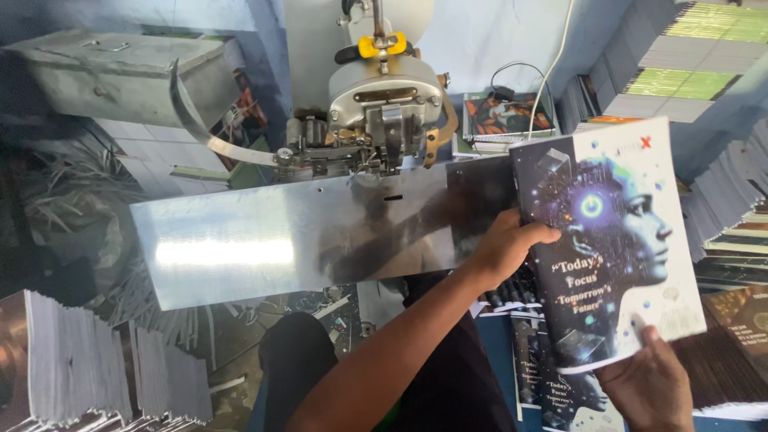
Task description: The person repeatedly picks up a book from a stack, places it into a binding machine, operates the machine to stitch the spine, and then removes the book to place it on a finished stack. This process is repeated for multiple books.
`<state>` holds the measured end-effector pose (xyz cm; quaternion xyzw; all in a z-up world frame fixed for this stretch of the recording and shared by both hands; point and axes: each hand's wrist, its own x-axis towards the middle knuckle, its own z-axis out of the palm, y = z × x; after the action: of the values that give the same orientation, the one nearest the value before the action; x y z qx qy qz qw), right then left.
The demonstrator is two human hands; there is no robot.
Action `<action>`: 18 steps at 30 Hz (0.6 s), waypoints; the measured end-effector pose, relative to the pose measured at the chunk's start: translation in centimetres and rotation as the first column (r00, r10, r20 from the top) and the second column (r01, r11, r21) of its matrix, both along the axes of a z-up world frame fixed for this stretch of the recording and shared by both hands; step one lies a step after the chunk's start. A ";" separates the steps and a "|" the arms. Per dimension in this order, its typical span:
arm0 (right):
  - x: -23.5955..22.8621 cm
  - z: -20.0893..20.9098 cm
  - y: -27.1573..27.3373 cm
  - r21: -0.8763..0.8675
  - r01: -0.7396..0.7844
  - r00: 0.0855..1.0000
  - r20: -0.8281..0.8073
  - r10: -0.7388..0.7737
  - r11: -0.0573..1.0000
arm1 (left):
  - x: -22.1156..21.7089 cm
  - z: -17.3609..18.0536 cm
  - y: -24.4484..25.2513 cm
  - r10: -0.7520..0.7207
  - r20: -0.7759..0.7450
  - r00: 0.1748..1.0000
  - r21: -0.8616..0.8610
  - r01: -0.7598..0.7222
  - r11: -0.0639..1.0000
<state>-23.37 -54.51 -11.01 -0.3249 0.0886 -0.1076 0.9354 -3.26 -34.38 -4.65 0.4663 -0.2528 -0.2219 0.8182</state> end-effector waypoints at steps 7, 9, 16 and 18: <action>-1.0 0.1 -0.2 -0.281 0.198 0.979 0.010 -0.203 0.939 | -0.5 0.6 -0.3 -0.082 0.012 0.997 0.246 0.077 0.966; -1.8 0.5 -0.8 -0.306 0.240 0.970 0.045 -0.238 0.921 | -0.6 0.6 -0.8 -0.113 -0.034 0.993 0.339 0.117 0.933; -5.8 0.1 -4.2 -0.477 0.319 0.932 0.000 -0.363 0.819 | 1.8 -1.6 0.0 0.002 0.091 0.996 0.448 -0.043 0.893; -7.1 -1.1 -5.4 -0.507 0.326 0.910 -0.060 -0.410 0.798 | 2.6 -2.2 0.6 0.011 0.096 0.995 0.412 -0.050 0.910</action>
<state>-30.48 -59.87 -12.14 -0.5335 0.1983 -0.2787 0.7736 -0.68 -33.73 -6.85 0.6425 -0.2300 -0.2357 0.6918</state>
